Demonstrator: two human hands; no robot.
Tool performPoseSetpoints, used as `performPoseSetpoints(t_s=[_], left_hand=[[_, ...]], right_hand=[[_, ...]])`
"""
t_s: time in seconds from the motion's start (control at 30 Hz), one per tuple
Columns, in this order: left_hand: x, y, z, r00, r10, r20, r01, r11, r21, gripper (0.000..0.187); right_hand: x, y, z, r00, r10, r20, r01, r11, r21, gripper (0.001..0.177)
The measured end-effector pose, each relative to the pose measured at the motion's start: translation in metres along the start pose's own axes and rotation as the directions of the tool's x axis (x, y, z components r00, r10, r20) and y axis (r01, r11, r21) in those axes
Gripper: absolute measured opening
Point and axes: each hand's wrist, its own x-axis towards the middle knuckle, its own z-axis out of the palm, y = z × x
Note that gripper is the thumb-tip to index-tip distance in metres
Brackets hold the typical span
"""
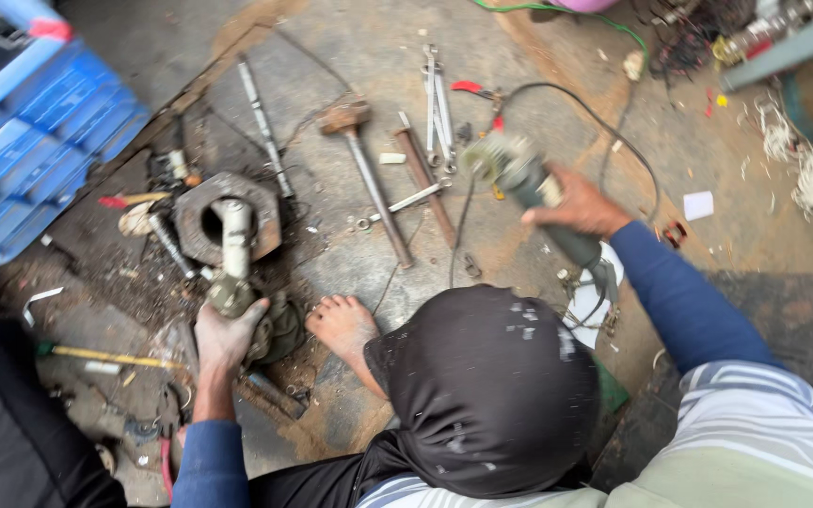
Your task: The person sits on the floor and uses a hammer and chisel to strike a metal part held in a vise. They then use an angle grinder to smooth the surface of the metal part. Finally, they use a hammer and chisel again to further shape the metal part.
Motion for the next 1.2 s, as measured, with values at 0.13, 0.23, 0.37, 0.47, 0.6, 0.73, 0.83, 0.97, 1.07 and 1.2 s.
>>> performPoseSetpoints(t_s=[0.13, 0.23, 0.37, 0.47, 0.6, 0.73, 0.83, 0.97, 1.07, 1.2], left_hand=[[-0.006, 0.003, 0.001, 0.995, -0.056, -0.082, 0.065, 0.991, 0.121, 0.053], [0.0, 0.008, 0.0, 0.993, 0.008, -0.121, 0.019, 0.975, 0.222, 0.053], [-0.007, 0.002, 0.0, 0.992, 0.06, -0.11, -0.026, 0.957, 0.29, 0.056], [-0.003, 0.001, 0.002, 0.992, 0.058, -0.114, -0.019, 0.948, 0.318, 0.055], [-0.005, 0.0, 0.003, 0.993, 0.002, -0.117, 0.031, 0.96, 0.279, 0.054], [-0.007, 0.002, 0.005, 0.991, 0.009, -0.131, 0.029, 0.958, 0.284, 0.051], [-0.008, 0.006, 0.006, 0.987, 0.039, -0.157, -0.001, 0.973, 0.232, 0.049], [-0.011, 0.011, 0.013, 0.969, 0.102, -0.223, -0.068, 0.985, 0.157, 0.047], [-0.013, 0.012, 0.015, 0.962, 0.08, -0.259, -0.045, 0.989, 0.139, 0.049], [-0.007, 0.01, 0.019, 0.96, 0.061, -0.273, -0.033, 0.994, 0.106, 0.058]], right_hand=[[-0.003, 0.049, -0.049, 0.922, 0.386, -0.038, -0.359, 0.885, 0.295, 0.083], [0.004, 0.075, -0.053, 0.909, 0.408, -0.083, -0.378, 0.893, 0.243, 0.078], [0.007, 0.093, -0.025, 0.825, 0.565, -0.02, -0.45, 0.678, 0.581, 0.086], [0.017, 0.099, -0.006, 0.847, 0.532, -0.025, -0.38, 0.637, 0.671, 0.075], [0.045, 0.111, 0.005, 0.838, 0.542, -0.062, -0.274, 0.517, 0.811, 0.064], [0.078, 0.129, 0.013, 0.73, 0.674, -0.114, -0.259, 0.427, 0.866, 0.052], [0.102, 0.15, 0.031, 0.652, 0.712, -0.261, -0.196, 0.491, 0.849, 0.048], [0.116, 0.182, 0.048, 0.61, 0.68, -0.407, -0.057, 0.55, 0.833, 0.055], [0.123, 0.195, 0.051, 0.608, 0.694, -0.386, 0.031, 0.465, 0.885, 0.067], [0.117, 0.198, 0.049, 0.621, 0.654, -0.432, 0.062, 0.508, 0.859, 0.065]])
